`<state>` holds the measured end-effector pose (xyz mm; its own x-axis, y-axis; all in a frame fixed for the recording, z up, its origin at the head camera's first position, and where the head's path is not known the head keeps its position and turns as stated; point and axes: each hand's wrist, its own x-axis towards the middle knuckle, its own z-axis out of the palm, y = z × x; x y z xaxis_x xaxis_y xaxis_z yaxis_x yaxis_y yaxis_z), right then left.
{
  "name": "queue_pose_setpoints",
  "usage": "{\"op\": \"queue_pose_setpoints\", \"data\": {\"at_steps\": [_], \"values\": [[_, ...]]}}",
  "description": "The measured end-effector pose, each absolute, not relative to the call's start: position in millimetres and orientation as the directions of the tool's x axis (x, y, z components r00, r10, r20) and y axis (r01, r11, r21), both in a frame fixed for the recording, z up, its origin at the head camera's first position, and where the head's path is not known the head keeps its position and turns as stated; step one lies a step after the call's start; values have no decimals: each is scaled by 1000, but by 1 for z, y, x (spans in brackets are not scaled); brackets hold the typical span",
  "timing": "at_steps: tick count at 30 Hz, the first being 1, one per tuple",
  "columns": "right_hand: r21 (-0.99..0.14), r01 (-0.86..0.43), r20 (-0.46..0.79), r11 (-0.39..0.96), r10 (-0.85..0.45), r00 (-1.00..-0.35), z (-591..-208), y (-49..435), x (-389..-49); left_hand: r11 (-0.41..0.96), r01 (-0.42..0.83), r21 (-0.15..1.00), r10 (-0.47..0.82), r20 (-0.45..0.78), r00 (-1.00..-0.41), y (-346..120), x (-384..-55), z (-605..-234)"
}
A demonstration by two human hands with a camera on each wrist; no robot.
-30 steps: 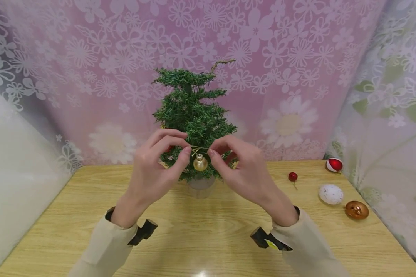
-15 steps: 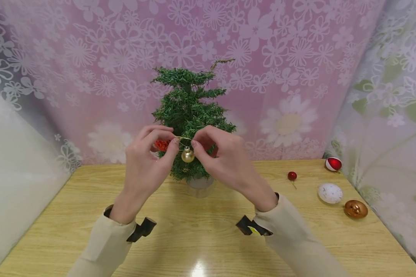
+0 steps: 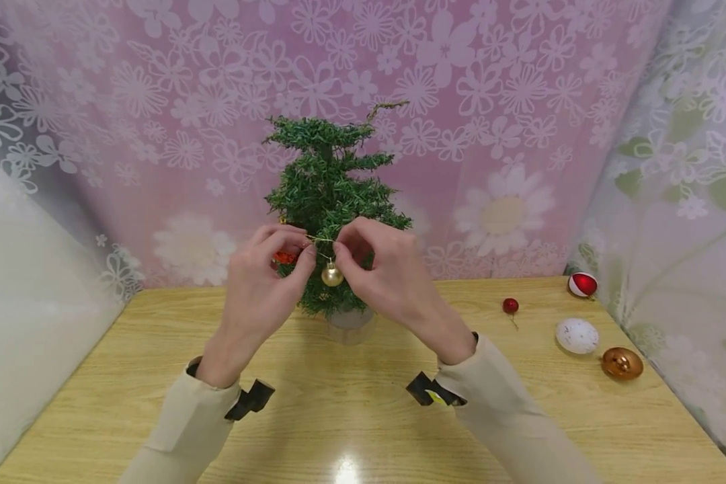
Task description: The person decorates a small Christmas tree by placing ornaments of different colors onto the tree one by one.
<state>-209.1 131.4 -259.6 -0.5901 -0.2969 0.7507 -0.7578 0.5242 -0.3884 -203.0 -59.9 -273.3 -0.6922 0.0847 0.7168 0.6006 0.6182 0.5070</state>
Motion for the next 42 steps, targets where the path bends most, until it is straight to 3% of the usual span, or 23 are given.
{"op": "queue_pose_setpoints", "data": {"at_steps": [5,15,24,42], "values": [[-321,-759,757,567,-328,-565,-261,133,-210,636,598,487,109,711,-695,-59,-204,-274],[-285,-734,718,617,-369,-590,-267,133,-209,639,602,479,126,707,-696,-58,-205,-274],[-301,-761,794,574,-291,-533,-268,130,-214,608,635,475,83,758,-647,-58,-209,-275],[-283,-747,838,601,-224,-498,-268,126,-216,622,626,471,54,771,-634,-56,-213,-273]]}}
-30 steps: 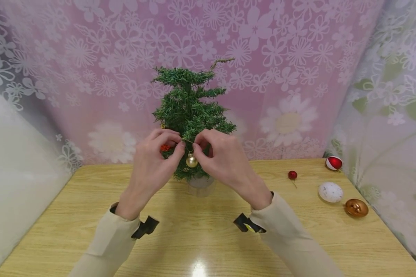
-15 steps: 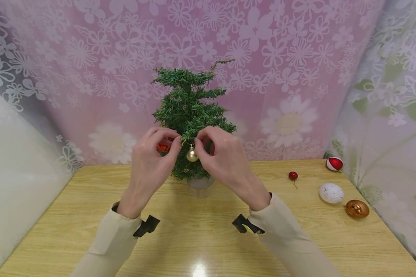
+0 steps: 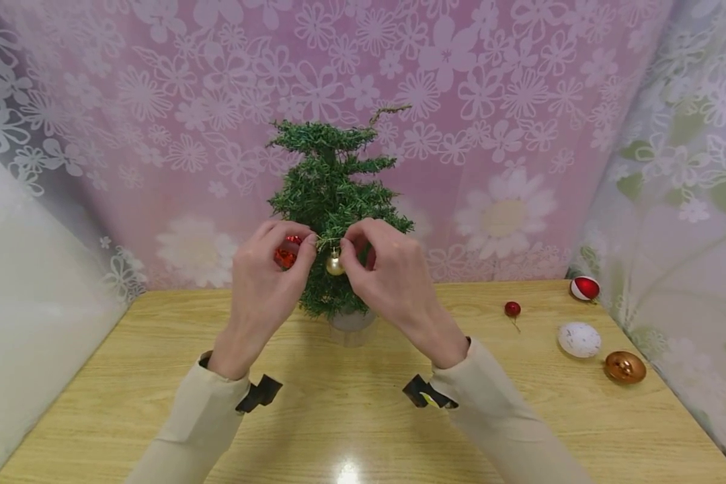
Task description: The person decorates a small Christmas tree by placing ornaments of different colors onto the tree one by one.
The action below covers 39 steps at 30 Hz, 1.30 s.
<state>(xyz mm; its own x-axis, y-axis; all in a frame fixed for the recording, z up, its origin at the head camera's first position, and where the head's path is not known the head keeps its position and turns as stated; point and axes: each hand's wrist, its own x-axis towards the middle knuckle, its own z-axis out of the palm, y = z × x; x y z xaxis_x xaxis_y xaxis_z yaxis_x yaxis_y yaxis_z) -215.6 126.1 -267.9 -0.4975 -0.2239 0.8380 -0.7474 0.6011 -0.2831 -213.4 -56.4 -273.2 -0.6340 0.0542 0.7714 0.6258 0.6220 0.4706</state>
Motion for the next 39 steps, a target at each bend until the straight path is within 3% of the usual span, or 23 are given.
{"op": "queue_pose_setpoints", "data": {"at_steps": [7,15,20,28,32,39], "values": [[-289,-707,811,646,-226,-539,-270,126,-216,675,586,448,82,744,-663,-56,-214,-275],[-238,-715,789,657,-299,-538,-272,128,-210,638,623,453,130,733,-667,-63,-210,-276],[-256,-755,801,604,-305,-516,-277,135,-209,606,668,432,141,768,-624,-65,-205,-277],[-245,-834,838,494,-325,-439,-283,157,-202,655,699,288,184,835,-518,-58,-204,-275],[-197,-838,857,510,-325,-399,-286,170,-199,696,680,233,208,840,-501,-55,-206,-275],[-184,-819,871,543,-296,-392,-301,194,-199,698,677,232,198,847,-494,-55,-207,-276]]}}
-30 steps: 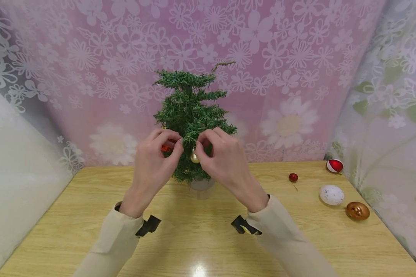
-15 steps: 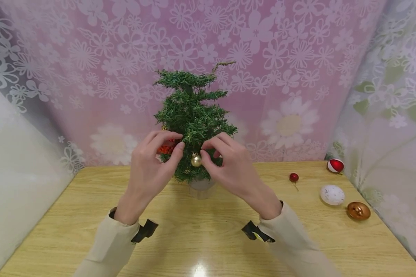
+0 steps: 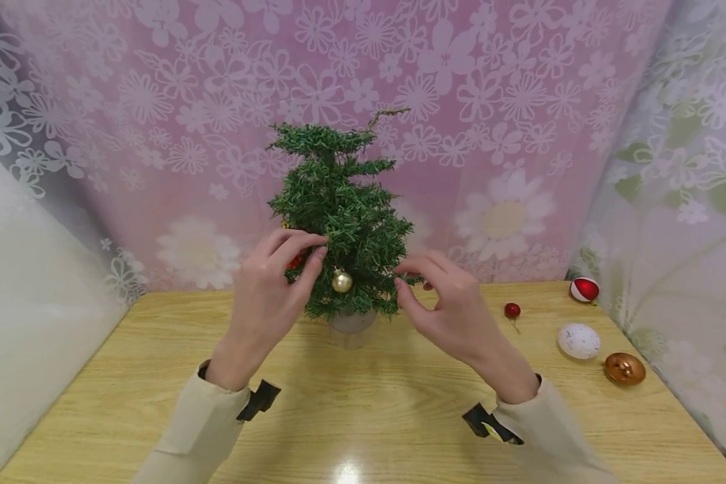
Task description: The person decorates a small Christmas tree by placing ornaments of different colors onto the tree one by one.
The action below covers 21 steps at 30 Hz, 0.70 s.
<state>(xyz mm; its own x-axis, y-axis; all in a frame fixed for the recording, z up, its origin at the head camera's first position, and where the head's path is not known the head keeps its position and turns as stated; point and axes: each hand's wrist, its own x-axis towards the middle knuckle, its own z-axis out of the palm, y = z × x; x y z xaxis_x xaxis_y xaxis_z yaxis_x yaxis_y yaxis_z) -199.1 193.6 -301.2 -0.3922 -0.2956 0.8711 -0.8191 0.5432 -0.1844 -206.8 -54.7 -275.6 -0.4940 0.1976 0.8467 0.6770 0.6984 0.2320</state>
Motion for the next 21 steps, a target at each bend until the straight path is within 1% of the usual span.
{"op": "queue_pose_setpoints", "data": {"at_steps": [7,10,14,21], "values": [[-194,-796,852,573,-303,-426,-315,214,-201,699,672,244,194,840,-506,-57,-206,-277],[-192,-790,856,582,-294,-425,-320,222,-202,701,670,246,194,838,-510,-57,-206,-278],[-210,-774,851,597,-278,-446,-324,232,-204,703,666,249,187,839,-510,-58,-206,-278],[-220,-752,858,622,-243,-452,-326,248,-205,708,659,255,180,837,-517,-61,-206,-279]]}}
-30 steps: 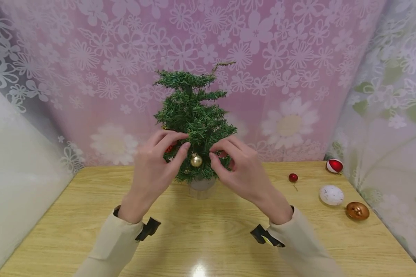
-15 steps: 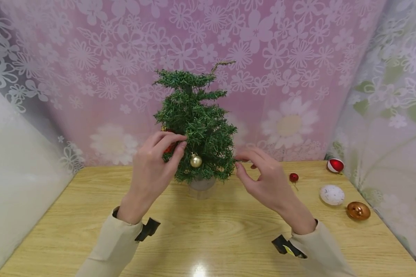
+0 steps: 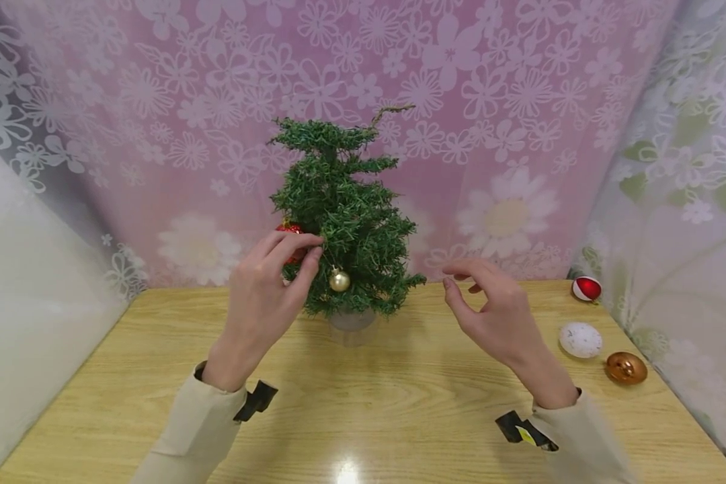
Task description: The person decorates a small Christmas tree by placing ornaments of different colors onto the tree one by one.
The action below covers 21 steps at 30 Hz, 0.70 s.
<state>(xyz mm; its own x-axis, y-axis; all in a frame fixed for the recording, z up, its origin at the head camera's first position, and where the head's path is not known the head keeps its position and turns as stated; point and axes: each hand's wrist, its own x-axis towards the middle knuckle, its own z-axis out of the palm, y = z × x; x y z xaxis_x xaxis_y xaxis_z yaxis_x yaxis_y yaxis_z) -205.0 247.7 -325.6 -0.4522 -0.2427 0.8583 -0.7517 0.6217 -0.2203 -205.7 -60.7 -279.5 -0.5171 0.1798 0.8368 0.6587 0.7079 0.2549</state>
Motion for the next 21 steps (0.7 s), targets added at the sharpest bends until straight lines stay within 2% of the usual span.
{"op": "queue_pose_setpoints", "data": {"at_steps": [10,21], "values": [[-267,-687,835,676,-195,-515,-331,272,-203,706,650,280,170,825,-539,-66,-205,-283],[-310,-589,796,747,-134,-590,-339,295,-199,695,655,296,137,840,-525,-71,-207,-284]]}}
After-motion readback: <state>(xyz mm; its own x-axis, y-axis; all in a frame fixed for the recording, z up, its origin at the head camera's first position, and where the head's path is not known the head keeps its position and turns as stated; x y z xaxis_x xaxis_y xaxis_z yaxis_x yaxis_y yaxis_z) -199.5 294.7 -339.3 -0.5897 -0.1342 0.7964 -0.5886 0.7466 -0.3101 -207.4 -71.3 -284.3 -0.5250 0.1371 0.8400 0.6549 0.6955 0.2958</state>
